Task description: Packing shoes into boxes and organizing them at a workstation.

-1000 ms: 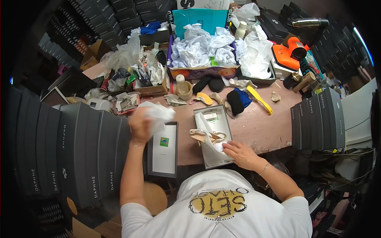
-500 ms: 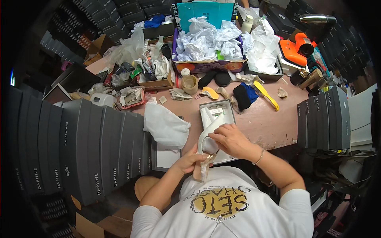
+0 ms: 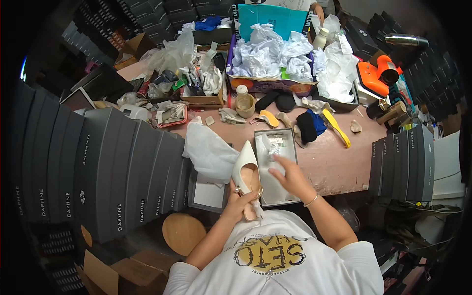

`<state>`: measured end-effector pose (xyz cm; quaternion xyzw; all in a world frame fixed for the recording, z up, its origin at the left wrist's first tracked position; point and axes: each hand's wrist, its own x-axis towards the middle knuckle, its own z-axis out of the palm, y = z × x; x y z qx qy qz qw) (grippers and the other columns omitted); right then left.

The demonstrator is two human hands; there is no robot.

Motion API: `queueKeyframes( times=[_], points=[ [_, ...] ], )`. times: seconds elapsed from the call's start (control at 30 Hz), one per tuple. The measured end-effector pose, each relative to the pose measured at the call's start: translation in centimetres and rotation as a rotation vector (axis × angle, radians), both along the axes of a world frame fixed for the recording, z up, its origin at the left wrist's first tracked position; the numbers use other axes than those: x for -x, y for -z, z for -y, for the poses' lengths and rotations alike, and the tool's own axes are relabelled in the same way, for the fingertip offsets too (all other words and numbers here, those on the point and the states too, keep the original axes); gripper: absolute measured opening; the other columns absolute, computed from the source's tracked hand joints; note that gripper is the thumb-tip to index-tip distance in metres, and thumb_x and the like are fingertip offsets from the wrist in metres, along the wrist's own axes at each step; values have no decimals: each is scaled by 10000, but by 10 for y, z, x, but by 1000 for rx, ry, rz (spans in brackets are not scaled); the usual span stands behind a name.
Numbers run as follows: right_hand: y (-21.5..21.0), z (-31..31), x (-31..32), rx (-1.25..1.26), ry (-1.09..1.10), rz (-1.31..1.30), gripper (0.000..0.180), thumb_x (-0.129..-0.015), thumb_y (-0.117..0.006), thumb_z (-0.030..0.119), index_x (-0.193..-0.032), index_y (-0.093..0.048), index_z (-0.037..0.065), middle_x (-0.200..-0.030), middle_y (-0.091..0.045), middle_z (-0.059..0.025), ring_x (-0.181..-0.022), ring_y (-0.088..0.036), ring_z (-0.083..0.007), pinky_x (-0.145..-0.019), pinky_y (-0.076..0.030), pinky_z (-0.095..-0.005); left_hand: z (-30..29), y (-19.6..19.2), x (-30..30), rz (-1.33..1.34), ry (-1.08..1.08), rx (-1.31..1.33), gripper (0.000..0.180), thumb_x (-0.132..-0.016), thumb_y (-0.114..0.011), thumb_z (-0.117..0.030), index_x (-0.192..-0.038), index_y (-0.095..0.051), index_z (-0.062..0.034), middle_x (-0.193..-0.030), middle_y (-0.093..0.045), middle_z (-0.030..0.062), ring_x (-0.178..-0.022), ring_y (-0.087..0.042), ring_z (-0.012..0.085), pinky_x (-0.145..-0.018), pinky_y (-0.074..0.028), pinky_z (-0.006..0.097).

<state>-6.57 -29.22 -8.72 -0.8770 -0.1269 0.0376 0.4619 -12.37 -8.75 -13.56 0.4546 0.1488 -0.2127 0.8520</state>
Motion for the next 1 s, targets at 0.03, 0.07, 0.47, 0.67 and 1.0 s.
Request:
queueKeyframes(
  times=[0.03,0.07,0.47,0.67,1.0],
  points=[
    [-6,-10,4,-161,-111,-183,444,-885,-619,254,-1235,-546,-9,-1098,-625,-228,-1026,-594,-385,-959,-395,-484,8,1,1,78,-26,-42,781,-780,-611,34,-1398,-179,-168,-1188,-483,128,-990,-585,204,-783,-545,349],
    [-1,-23,8,-185,-284,-313,470,-913,-562,327,-1232,-535,-17,-1174,-570,-247,-1072,-554,-404,-1009,-333,-510,14,-2,4,157,-8,-109,800,-782,-605,41,-1407,-153,-172,-1214,-457,123,-1029,-561,199,-811,-530,342],
    [16,-57,-14,171,-277,-294,735,-966,-300,545,-949,-592,-129,-1033,-558,-339,-989,-543,-462,-907,-385,-515,2,-32,-29,-47,-34,34,613,-956,-438,-277,-1493,-150,-209,-1314,-470,100,-1104,-527,220,-931,-455,421],
    [18,-75,22,97,-313,-178,710,-961,-304,544,-995,-567,-115,-1038,-530,-305,-1036,-499,-450,-1032,-267,-559,-8,1,-71,-64,44,-92,450,-984,-450,-385,-1352,-331,-155,-1137,-534,108,-926,-591,217,-745,-531,375],
    [9,-60,39,-51,-389,-76,457,-965,-406,394,-1032,-637,5,-1124,-562,-238,-1089,-500,-386,-955,-325,-485,-12,-7,-65,54,41,-226,333,-1017,-393,-273,-1316,-340,-137,-921,-578,122,-790,-635,233,-689,-546,365]
  ],
)
